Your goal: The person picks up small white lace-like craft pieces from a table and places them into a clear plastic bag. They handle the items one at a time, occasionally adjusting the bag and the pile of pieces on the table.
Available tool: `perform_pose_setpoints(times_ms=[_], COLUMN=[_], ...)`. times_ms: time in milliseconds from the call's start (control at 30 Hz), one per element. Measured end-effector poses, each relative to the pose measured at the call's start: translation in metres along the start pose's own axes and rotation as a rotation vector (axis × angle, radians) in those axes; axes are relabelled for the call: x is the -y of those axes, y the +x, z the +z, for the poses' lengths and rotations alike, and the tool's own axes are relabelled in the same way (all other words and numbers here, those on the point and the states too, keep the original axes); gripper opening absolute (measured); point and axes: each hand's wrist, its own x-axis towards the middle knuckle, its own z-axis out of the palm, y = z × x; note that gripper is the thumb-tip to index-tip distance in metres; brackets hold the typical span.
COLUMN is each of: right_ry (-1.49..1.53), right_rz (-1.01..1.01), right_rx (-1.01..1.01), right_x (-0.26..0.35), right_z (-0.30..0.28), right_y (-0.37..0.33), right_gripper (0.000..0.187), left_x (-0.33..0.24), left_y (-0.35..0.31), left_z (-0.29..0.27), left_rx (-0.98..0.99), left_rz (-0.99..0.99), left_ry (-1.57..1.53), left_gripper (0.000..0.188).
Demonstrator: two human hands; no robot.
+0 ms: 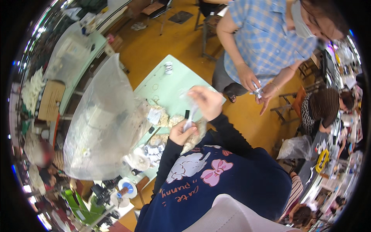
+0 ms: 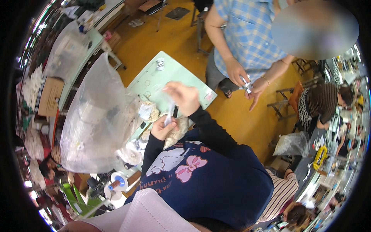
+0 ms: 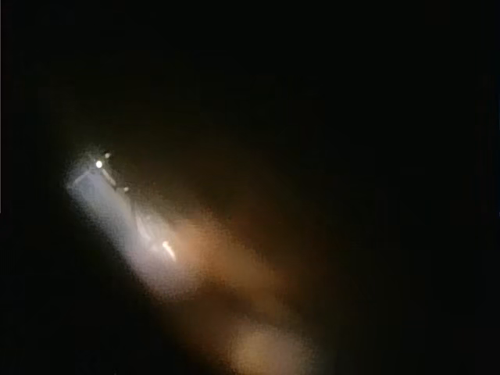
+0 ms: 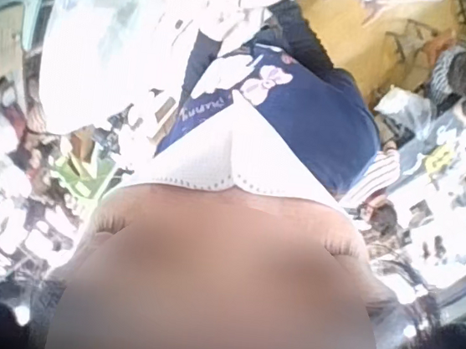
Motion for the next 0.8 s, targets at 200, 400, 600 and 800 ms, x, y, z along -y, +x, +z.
perform_pose_setpoints(times_ms=[200,400,600,800], right_ry=[0.208,0.466,0.261,0.538], right_rz=[-0.09,0.057,0.217,0.479], right_rx=[-0.156,-0.084,0.521,0.512], right_x=[-0.015,-0.021,-0.01,-0.002], right_z=[-0.015,-0.002,0.04,0.051], right_y=[0.027,0.03,-0.014,-0.012], right_gripper=[0.026,0.043,0.033,0.011], left_x=[-0.012,-0.015,-0.016,-0.021], left_y=[0.008,0.001,0.003,-0.007], left_z=[-0.012,-0.029,-0.04,-0.03], left_rx=[0.324,-0.252,-0.487,-0.44], left_rz=[-0.106,0.172,0.172,0.286], left_ry=[-0.172,-0.219,0.344,-0.236], left_gripper=[0.014,0.033,0.044,0.025])
